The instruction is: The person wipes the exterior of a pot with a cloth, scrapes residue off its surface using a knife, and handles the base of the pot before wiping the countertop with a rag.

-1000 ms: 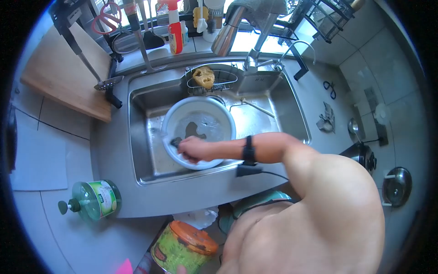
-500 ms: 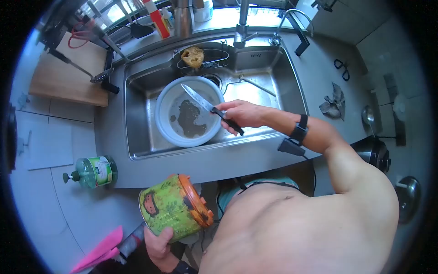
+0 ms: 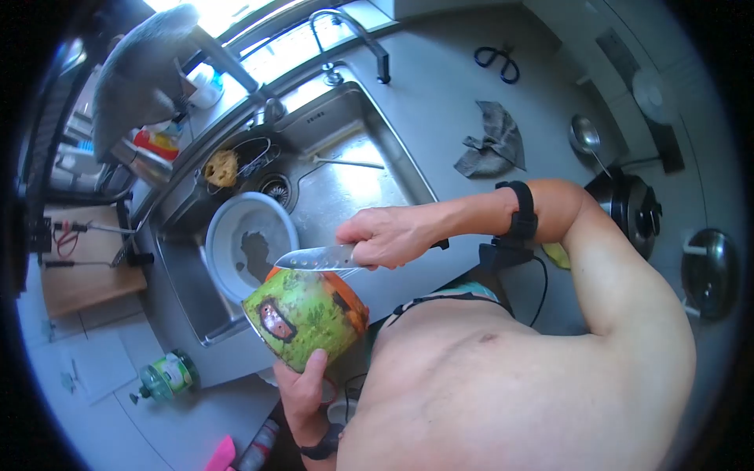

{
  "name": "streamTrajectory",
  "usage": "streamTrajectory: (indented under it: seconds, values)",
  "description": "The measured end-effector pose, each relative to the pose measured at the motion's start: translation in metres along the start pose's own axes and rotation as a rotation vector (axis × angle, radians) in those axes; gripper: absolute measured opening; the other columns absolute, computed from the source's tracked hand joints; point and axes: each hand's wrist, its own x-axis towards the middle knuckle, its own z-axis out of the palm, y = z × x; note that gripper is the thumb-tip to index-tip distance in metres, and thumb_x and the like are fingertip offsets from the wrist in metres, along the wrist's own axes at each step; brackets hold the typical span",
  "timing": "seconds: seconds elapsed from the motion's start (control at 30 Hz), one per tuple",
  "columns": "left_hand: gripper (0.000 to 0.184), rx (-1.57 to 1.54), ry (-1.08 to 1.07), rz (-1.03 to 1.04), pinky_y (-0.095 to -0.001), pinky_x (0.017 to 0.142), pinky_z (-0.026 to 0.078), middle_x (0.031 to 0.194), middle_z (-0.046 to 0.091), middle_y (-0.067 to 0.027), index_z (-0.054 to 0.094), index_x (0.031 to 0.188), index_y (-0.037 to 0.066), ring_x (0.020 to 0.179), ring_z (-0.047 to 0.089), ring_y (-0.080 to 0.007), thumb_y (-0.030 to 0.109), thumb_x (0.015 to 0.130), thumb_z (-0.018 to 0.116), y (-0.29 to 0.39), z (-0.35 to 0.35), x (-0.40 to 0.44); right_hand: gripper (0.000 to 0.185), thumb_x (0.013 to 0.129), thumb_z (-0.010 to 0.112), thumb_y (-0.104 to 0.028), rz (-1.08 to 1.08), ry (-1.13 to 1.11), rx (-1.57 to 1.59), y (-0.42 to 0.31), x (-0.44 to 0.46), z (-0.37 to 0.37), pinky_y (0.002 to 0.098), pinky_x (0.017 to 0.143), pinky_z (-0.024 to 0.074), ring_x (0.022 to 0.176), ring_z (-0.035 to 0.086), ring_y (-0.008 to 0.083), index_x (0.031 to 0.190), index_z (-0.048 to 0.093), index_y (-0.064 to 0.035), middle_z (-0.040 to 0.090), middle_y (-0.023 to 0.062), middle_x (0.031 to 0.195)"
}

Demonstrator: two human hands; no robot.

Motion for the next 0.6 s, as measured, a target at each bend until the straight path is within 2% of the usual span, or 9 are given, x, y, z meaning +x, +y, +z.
streamTrajectory:
  seconds: [0.03,0.07,0.13,0.17,0.27,0.37,0.47,0.57,0.6]
  values:
    - [0.025,0.001,-0.001,0.013,-0.0320,0.087,0.052,0.108,0.072,-0.0082,0.067,0.117,-0.006,0.097,0.065,-0.0173,0.007,0.095,0.067,-0.007,0.004,0.007,0.027,0.095,0.051,-0.020,-0.141,0.114,-0.022,0.000,-0.002,0.006,0.0436,0.072,0.0524,0.079,0.067,0.0292,0.105,0.062,0.0023,0.066,0.0171,0.086]
    - [0.025,-0.003,-0.002,0.027,-0.0319,0.087,0.052,0.107,0.072,-0.0083,0.067,0.116,-0.006,0.096,0.065,-0.0173,0.008,0.095,0.067,-0.010,0.007,0.012,0.028,0.095,0.052,-0.021,-0.150,0.156,-0.082,0.000,0.000,0.010,0.0447,0.074,0.0521,0.080,0.067,0.0318,0.105,0.063,0.0027,0.066,0.0193,0.086]
    - [0.024,0.062,-0.134,-0.013,-0.0316,0.086,0.052,0.107,0.072,-0.0086,0.067,0.115,-0.006,0.096,0.065,-0.0170,0.008,0.096,0.067,0.001,0.006,0.020,0.029,0.095,0.053,-0.022,-0.162,0.229,-0.217,-0.004,0.007,0.012,0.0468,0.078,0.0514,0.083,0.067,0.0372,0.104,0.065,0.0034,0.066,0.0239,0.087]
    - [0.024,0.071,-0.161,-0.012,-0.0314,0.086,0.052,0.106,0.072,-0.0085,0.068,0.115,-0.006,0.095,0.065,-0.0170,0.009,0.096,0.067,0.004,0.007,0.024,0.032,0.096,0.056,-0.027,-0.163,0.264,-0.331,-0.007,0.010,0.011,0.0489,0.079,0.0511,0.086,0.067,0.0419,0.103,0.066,0.0027,0.067,0.0270,0.088]
    - [0.024,0.066,-0.177,-0.024,-0.0312,0.085,0.052,0.105,0.072,-0.0085,0.068,0.115,-0.006,0.094,0.065,-0.0167,0.009,0.096,0.067,0.007,0.005,0.026,0.033,0.096,0.058,-0.030,-0.122,0.247,-0.431,-0.010,0.022,0.007,0.0503,0.078,0.0513,0.087,0.067,0.0433,0.103,0.067,0.0018,0.068,0.0259,0.087]
    - [0.024,0.088,-0.176,-0.026,-0.0310,0.085,0.052,0.105,0.073,-0.0086,0.068,0.114,-0.006,0.094,0.065,-0.0163,0.012,0.097,0.067,0.007,0.002,0.027,0.033,0.096,0.058,-0.030,-0.224,0.361,-0.332,0.001,0.026,0.018,0.0520,0.077,0.0510,0.084,0.067,0.0441,0.099,0.066,0.0017,0.067,0.0261,0.083]
    - [0.031,0.110,-0.171,-0.036,-0.0311,0.084,0.051,0.106,0.072,-0.0087,0.067,0.116,-0.007,0.094,0.063,-0.0159,0.019,0.099,0.066,0.005,-0.001,0.026,0.028,0.095,0.056,-0.025,-0.152,0.283,-0.431,-0.014,0.022,0.014,0.0532,0.077,0.0504,0.085,0.066,0.0457,0.104,0.064,0.0009,0.066,0.0263,0.082]
    - [0.036,0.133,-0.189,-0.034,-0.0315,0.084,0.051,0.107,0.071,-0.0088,0.065,0.118,-0.007,0.094,0.062,-0.0157,0.024,0.100,0.064,0.006,-0.004,0.031,0.027,0.095,0.055,-0.022,-0.209,0.186,-0.365,-0.008,0.027,0.006,0.0534,0.078,0.0497,0.088,0.065,0.0467,0.107,0.061,0.0004,0.067,0.0264,0.086]
    - [0.037,0.141,-0.200,-0.036,-0.0317,0.084,0.051,0.107,0.071,-0.0089,0.065,0.119,-0.007,0.094,0.062,-0.0157,0.025,0.101,0.064,0.006,-0.004,0.033,0.026,0.095,0.055,-0.021,-0.231,0.216,-0.344,-0.007,0.028,0.003,0.0533,0.079,0.0497,0.089,0.065,0.0469,0.107,0.061,0.0006,0.067,0.0265,0.088]
